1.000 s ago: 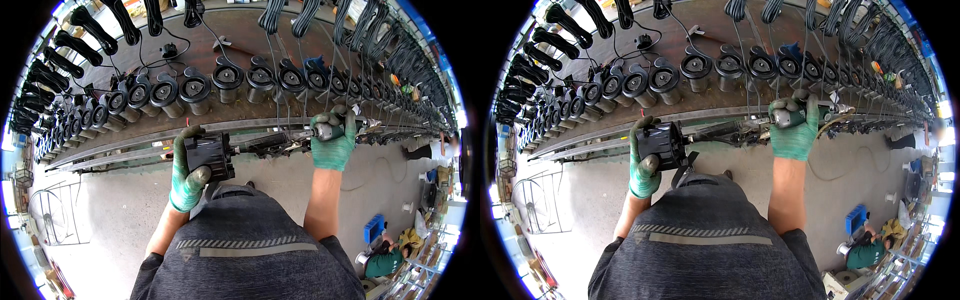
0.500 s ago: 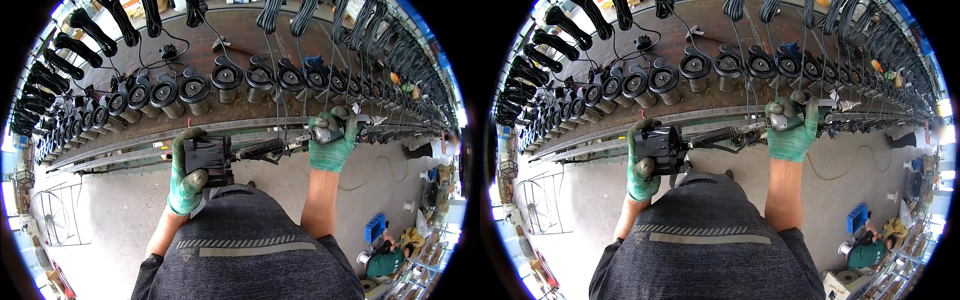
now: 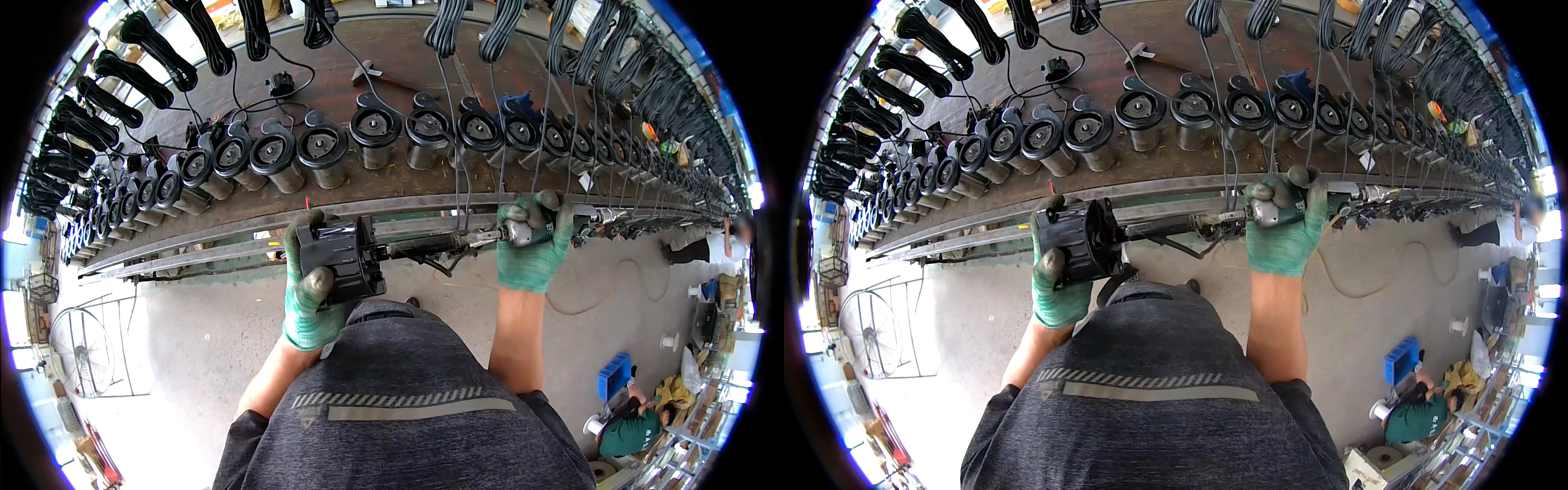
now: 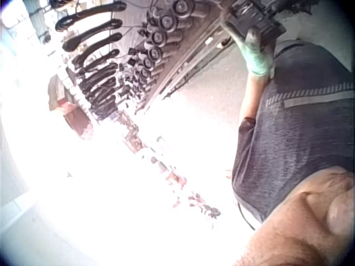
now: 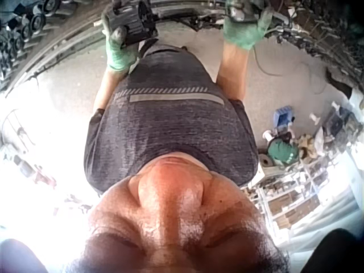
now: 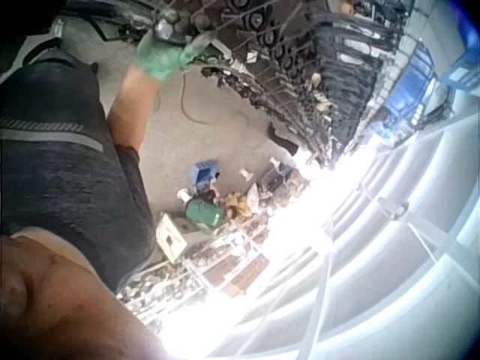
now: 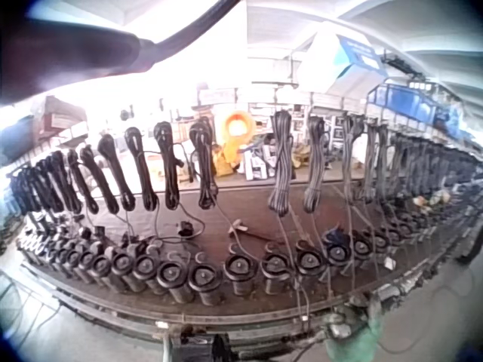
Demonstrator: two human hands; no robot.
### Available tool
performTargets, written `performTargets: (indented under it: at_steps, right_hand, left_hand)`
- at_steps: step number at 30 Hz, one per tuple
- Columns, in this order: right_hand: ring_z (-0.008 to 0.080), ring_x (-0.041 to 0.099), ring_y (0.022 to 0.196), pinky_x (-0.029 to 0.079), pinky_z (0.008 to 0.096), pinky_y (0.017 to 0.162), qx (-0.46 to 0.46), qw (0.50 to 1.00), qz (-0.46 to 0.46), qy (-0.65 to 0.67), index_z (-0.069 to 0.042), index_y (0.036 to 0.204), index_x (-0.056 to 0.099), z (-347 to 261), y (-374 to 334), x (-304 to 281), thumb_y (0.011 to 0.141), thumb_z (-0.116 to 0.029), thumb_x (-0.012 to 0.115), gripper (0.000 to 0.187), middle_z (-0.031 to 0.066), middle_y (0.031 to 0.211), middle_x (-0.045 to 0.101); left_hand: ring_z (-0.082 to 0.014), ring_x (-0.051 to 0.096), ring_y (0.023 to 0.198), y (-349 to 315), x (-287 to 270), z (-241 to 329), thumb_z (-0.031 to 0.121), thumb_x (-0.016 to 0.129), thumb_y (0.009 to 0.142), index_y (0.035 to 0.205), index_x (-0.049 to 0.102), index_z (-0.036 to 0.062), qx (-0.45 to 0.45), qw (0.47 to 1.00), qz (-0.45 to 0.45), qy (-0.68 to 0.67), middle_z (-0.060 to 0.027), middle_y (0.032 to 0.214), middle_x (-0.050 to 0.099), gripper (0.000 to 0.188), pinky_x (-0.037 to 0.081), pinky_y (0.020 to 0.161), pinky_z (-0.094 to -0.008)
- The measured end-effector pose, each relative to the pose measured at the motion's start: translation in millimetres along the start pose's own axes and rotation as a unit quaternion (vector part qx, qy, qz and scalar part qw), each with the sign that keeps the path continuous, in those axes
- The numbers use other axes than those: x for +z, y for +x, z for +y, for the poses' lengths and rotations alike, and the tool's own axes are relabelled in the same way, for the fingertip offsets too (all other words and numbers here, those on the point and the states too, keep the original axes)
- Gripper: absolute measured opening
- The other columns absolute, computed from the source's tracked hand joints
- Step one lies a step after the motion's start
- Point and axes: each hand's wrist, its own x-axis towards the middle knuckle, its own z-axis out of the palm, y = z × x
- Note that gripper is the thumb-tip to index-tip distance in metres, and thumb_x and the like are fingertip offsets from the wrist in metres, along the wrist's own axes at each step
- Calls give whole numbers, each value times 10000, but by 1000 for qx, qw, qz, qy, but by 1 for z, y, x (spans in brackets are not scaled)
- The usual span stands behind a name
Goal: The person uses a pneumatic screwdriver to attach black electrical components to a long metal rail in a workshop. They repeatedly pick up components from the table, align them with the rail, and secure them using the tool. The person works along the length of the rail, moving from one position to the next.
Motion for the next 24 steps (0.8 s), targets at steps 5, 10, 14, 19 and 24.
performTargets:
  at_steps: [5, 10, 14, 19, 24]
  right_hand:
    - [112, 506, 719, 511, 345, 739, 8, 1000, 23, 10, -157, 1014, 657, -2, 1, -14, 931, -282, 740, 171, -33, 867, 630]
    - [114, 515, 724, 519, 353, 733, -21, 998, 59, -31, -156, 998, 652, -1, 0, -9, 933, -294, 739, 175, -33, 836, 603]
    - [113, 528, 712, 523, 353, 713, -11, 995, 84, -51, -154, 984, 645, -5, 5, -4, 929, -305, 745, 189, -32, 828, 607]
    - [117, 549, 694, 528, 351, 694, -12, 992, 104, -67, -149, 961, 643, -7, 8, -5, 926, -312, 750, 198, -26, 810, 613]
    - [127, 563, 693, 535, 359, 681, -1, 991, 119, -62, -146, 929, 644, -9, 9, -6, 922, -311, 755, 199, -19, 804, 622]
  left_hand:
    - [-270, 523, 1272, 1, -21, -24, 445, 885, 742, 1518, 271, 179, 22, 999, -43, 22, -109, 1436, 408, 1025, 539, 1020, -435]
    - [-263, 446, 1337, 7, -32, -35, 517, 888, 727, 1521, 243, 128, 92, 984, -80, 128, -115, 1466, 370, 1094, 469, 1085, -443]
    - [-279, 431, 1352, 5, -41, -37, 505, 899, 721, 1507, 254, 123, 118, 972, -110, 172, -131, 1482, 351, 1086, 446, 1099, -450]
    - [-290, 421, 1365, 7, -33, -34, 460, 915, 718, 1487, 270, 130, 134, 971, -136, 145, -139, 1501, 329, 1056, 437, 1099, -471]
    - [-295, 425, 1362, 9, -35, -33, 394, 924, 722, 1469, 275, 143, 149, 967, -150, 141, -139, 1492, 321, 1021, 440, 1094, -470]
